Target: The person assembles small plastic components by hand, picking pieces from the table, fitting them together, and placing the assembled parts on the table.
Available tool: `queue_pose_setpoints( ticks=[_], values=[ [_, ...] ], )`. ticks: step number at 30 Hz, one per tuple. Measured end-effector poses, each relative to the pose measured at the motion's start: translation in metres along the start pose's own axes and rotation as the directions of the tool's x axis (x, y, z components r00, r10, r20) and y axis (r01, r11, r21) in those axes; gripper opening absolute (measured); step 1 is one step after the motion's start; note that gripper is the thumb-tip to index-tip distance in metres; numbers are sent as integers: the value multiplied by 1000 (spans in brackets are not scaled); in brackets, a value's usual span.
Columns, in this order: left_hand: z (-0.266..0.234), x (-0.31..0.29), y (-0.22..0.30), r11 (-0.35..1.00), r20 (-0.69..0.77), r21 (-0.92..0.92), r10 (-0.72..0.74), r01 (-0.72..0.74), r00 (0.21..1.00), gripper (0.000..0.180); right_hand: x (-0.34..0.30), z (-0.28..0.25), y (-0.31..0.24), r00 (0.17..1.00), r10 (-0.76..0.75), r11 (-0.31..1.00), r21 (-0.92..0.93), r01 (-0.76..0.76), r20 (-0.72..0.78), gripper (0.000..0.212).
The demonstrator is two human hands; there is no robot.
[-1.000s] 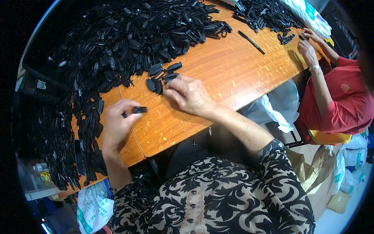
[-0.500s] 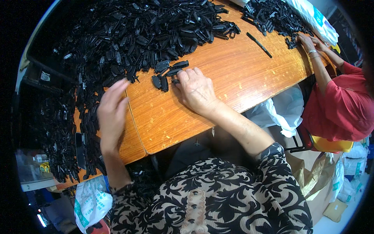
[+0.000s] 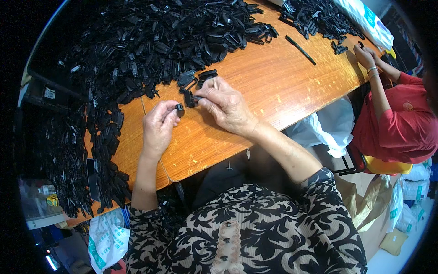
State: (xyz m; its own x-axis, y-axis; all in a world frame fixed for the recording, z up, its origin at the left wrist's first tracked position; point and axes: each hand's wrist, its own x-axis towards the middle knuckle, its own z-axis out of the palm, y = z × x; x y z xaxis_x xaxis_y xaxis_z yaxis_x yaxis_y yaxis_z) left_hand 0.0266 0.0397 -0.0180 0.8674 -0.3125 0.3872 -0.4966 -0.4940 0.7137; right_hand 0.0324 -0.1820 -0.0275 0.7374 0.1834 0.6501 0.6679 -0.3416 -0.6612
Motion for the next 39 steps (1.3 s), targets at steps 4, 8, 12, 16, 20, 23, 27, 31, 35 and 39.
queue_pose_setpoints(
  ticks=[4, 8, 12, 16, 20, 23, 27, 31, 35, 39],
  values=[
    [11, -4, 0, 964, 92, -234, -105, 124, 990, 18, -4, -1, -11, 848, 368, 837, 262, -481, 381, 23],
    [11, -4, -1, 964, 85, -252, -59, 79, 995, 18, 4, -6, -11, 700, 429, 637, 359, -682, 571, 21],
    [5, -2, 1, 968, 161, -233, -50, 88, 986, 19, 7, -8, -11, 675, 457, 580, 381, -720, 579, 19],
    [7, -4, 1, 974, 155, -212, -52, 85, 987, 19, 14, -6, -12, 676, 444, 622, 341, -705, 589, 21],
    [10, -2, 4, 991, 111, -131, 30, -15, 993, 19, 27, -14, -14, 498, 518, 521, 205, -828, 696, 26],
    [10, -2, 9, 988, 62, -7, 156, -156, 986, 19, 26, -10, -18, 497, 562, 540, 162, -826, 661, 31],
    [6, -4, 4, 978, 30, 69, 196, -198, 980, 19, 18, -1, -27, 617, 567, 695, 85, -714, 545, 25],
    [12, -8, 8, 860, 39, -510, 6, 14, 999, 24, 11, -11, -24, 615, 489, 593, 280, -754, 619, 34],
    [8, 0, 13, 912, -2, -338, 248, -234, 969, 33, 0, -12, -6, 678, 209, 611, 447, -654, 705, 34],
    [-6, 5, 36, 954, 240, -296, 18, 55, 971, 37, -1, -17, -17, 579, 479, 546, 293, -785, 660, 32]
  ],
)
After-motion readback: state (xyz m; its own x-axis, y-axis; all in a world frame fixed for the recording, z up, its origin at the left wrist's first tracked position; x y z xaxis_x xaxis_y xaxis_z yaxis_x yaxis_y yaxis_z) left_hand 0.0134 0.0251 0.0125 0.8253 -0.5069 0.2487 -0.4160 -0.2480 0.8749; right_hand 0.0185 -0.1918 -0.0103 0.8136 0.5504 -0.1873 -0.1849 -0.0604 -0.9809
